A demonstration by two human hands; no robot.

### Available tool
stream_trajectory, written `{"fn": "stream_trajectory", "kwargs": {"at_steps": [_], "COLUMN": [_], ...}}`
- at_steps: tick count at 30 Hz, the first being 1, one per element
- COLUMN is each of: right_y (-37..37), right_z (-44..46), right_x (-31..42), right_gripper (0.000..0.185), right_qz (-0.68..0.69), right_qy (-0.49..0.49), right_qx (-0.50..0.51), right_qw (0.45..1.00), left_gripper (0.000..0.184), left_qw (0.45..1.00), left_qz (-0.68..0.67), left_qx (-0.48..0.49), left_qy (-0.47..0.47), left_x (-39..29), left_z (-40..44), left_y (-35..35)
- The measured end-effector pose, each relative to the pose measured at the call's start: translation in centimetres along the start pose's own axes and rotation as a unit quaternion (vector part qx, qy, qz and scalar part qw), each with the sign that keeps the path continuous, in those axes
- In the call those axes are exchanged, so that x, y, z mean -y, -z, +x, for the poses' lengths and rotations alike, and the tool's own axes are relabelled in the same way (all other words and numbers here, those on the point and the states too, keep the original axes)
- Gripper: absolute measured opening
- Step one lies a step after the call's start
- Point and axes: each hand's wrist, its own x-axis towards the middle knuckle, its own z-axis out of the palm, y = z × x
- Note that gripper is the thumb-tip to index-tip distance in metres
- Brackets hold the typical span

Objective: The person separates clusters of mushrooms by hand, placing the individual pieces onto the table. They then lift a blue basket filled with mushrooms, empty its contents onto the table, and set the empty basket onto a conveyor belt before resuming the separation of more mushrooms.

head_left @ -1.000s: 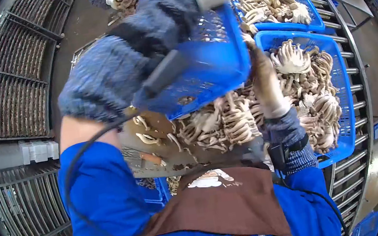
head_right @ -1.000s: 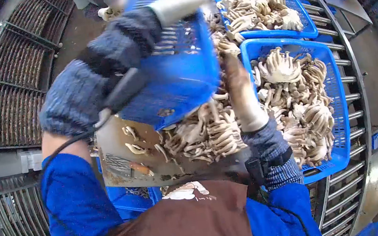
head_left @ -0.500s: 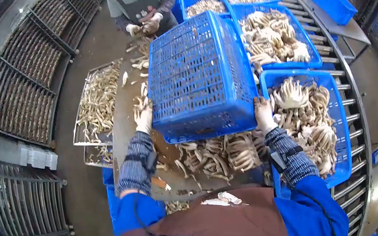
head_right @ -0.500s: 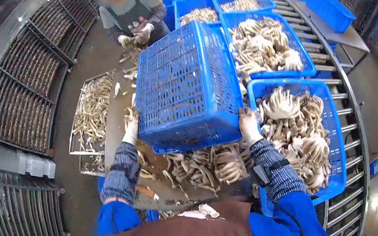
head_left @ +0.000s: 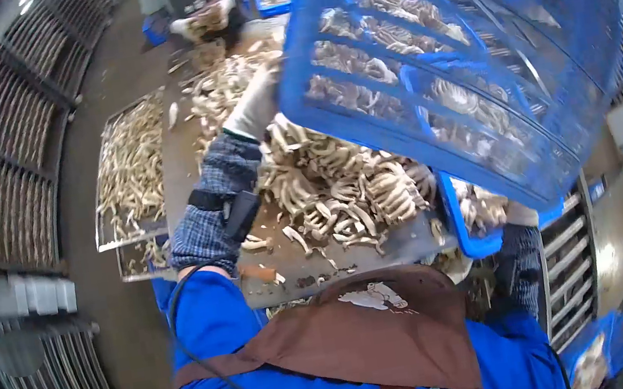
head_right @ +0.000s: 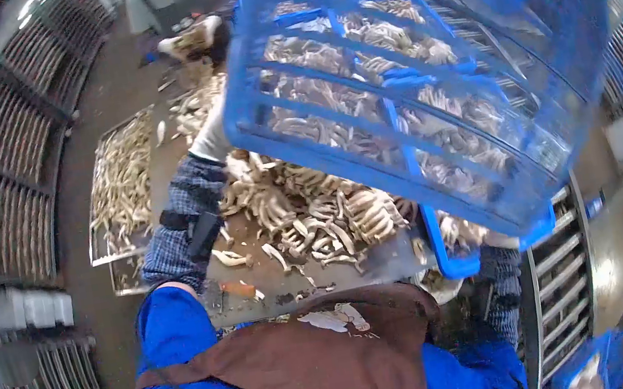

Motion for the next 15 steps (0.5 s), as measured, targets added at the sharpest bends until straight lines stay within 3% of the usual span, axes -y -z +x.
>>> {"fn": "stream_trajectory", "kwargs": {"at_steps": [2,4,8,9,11,12,14,15], "right_y": [6.5,12.6,20.5,21.6,23.5,22.4,16.8,13.8], "right_z": [-6.3,-13.6,-30.8,-34.7,-43.3,-47.3,-48.8,-48.8], "right_x": [3.6,5.9,9.3,10.0,10.3,10.6,12.5,12.7], "right_gripper": [0.037,0.038,0.039,0.039,0.039,0.039,0.039,0.039], "right_qz": [-0.038,-0.064,-0.084,-0.089,-0.105,-0.104,-0.417,-0.414], "right_qy": [0.024,0.039,0.09,0.114,0.177,0.195,0.319,0.313], "right_qx": [-0.084,-0.18,-0.38,-0.427,-0.516,-0.557,-0.674,-0.697], "right_qw": [0.995,0.981,0.917,0.893,0.832,0.801,0.52,0.494], "left_gripper": [0.052,0.042,0.047,0.047,0.046,0.047,0.042,0.037], "left_qw": [0.98,0.976,0.922,0.903,0.82,0.794,0.752,0.713], "left_qz": [-0.121,-0.065,0.078,0.066,0.045,0.079,0.116,0.195], "left_qx": [0.159,0.206,0.379,0.424,0.555,0.586,0.642,0.667], "left_qy": [-0.019,-0.027,-0.021,-0.008,0.132,0.139,0.091,0.091], "left_x": [3.7,3.6,7.8,9.2,12.8,14.6,20.4,18.3], "left_z": [4.1,3.8,2.2,1.2,-0.9,-2.1,-4.7,-5.8], "left_y": [-5.0,-14.8,-30.3,-33.3,-37.5,-39.4,-42.6,-44.6]}}
